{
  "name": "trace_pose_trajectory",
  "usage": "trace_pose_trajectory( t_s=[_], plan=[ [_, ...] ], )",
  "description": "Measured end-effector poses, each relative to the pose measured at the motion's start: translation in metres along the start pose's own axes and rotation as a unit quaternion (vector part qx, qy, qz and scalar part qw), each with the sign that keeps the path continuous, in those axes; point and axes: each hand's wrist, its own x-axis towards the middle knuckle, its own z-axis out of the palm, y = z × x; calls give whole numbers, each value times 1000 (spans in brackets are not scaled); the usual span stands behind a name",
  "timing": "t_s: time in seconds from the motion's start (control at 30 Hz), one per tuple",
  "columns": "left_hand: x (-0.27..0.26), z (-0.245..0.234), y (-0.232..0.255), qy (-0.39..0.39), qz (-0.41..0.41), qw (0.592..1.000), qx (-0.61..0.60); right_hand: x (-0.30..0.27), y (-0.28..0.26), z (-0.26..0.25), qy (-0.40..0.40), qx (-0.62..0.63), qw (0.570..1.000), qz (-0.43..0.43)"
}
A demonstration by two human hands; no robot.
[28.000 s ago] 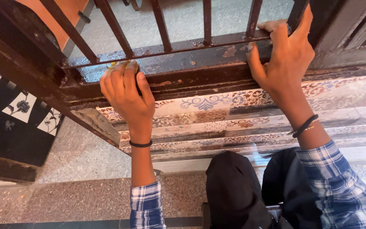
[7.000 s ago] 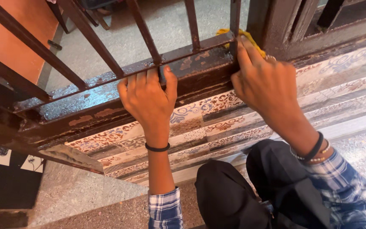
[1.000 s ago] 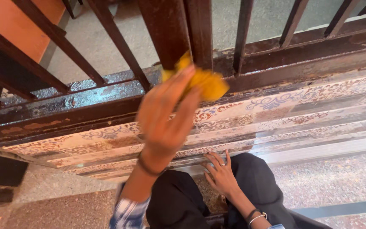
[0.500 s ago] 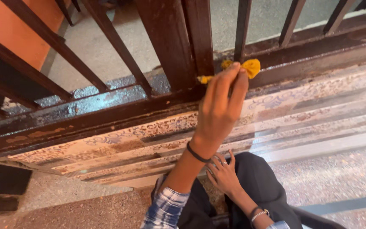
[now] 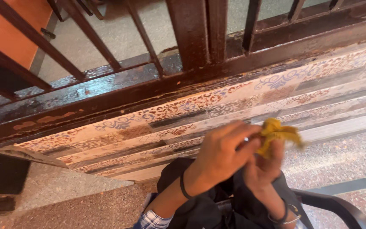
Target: The person cleans the metal bars and the bottom frame of a gate using a yellow cloth by hand, wiping across the horizontal and vertical surfaces.
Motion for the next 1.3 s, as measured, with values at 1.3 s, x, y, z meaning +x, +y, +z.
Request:
trace_pose_trajectory(
  t_s=[1.3],
  plan=[
    [88, -167, -74, 372, 56, 907, 191, 267, -85, 62, -171, -456, 838, -244]
  ],
)
